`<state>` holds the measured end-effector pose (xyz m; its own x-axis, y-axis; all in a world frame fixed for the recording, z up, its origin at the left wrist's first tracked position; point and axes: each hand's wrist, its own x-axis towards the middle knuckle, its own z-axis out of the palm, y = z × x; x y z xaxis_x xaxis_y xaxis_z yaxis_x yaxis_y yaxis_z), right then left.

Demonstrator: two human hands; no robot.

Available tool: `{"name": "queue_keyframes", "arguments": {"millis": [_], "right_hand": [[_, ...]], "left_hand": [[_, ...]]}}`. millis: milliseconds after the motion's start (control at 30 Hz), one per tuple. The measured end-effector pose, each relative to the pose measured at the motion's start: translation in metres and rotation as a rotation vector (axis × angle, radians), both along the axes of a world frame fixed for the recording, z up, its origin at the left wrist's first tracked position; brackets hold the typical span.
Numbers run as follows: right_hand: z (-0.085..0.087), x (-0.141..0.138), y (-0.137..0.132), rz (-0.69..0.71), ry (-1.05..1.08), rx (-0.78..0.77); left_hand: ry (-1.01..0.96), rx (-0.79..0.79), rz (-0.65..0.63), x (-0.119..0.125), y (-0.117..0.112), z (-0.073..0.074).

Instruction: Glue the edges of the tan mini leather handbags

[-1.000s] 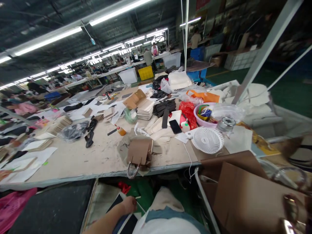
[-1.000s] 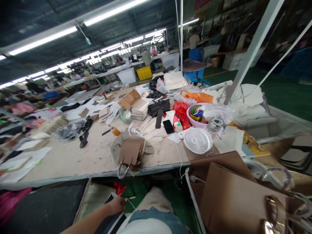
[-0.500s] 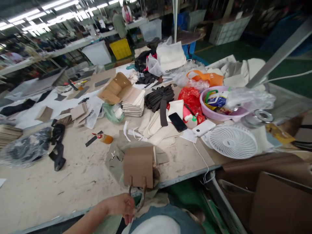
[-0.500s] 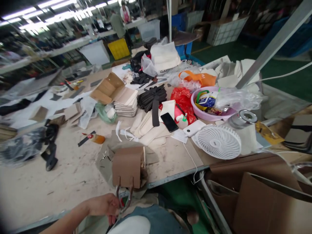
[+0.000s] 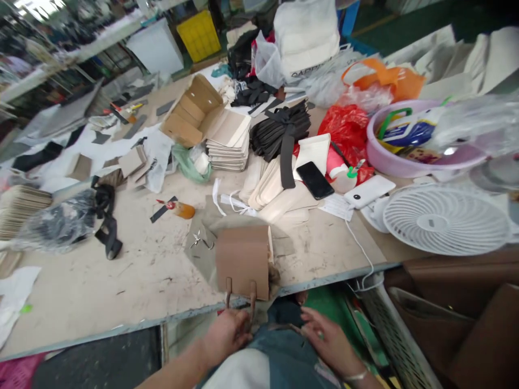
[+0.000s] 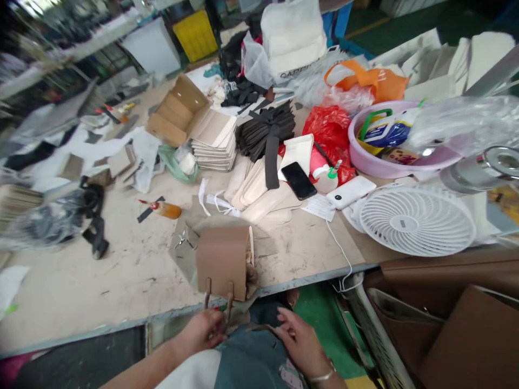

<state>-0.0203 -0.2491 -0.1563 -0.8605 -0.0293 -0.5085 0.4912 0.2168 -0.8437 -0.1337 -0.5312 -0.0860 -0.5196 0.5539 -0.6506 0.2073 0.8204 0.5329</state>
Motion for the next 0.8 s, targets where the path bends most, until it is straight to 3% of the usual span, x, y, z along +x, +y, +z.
{"name": "queue_keyframes", "arguments": {"millis": [100, 300, 467, 633, 800], "right_hand": [[-0.002, -0.041, -0.022, 0.010, 0.064, -0.124], [0.004, -0.082, -0.057, -0.114, 0.020, -0.403], [0.016, -0.105, -0.082, -0.035, 0.033, -0.561], [0.045, -0.122, -0.101, 0.076, 0.127, -0.587], [0.089, -0.135, -0.099, 0.190, 0.199, -0.604]], "left_hand": [[0.079, 0.034, 0.111, 0.009, 0.007, 0.009], [0.255, 0.309, 0.638, 0.024, -0.019, 0.055], [0.295, 0.561, 1.035, 0.042, -0.031, 0.071], [0.244, 0.898, 1.346, 0.052, -0.030, 0.090], [0.353, 1.186, 1.493, 0.055, -0.051, 0.111]]}}
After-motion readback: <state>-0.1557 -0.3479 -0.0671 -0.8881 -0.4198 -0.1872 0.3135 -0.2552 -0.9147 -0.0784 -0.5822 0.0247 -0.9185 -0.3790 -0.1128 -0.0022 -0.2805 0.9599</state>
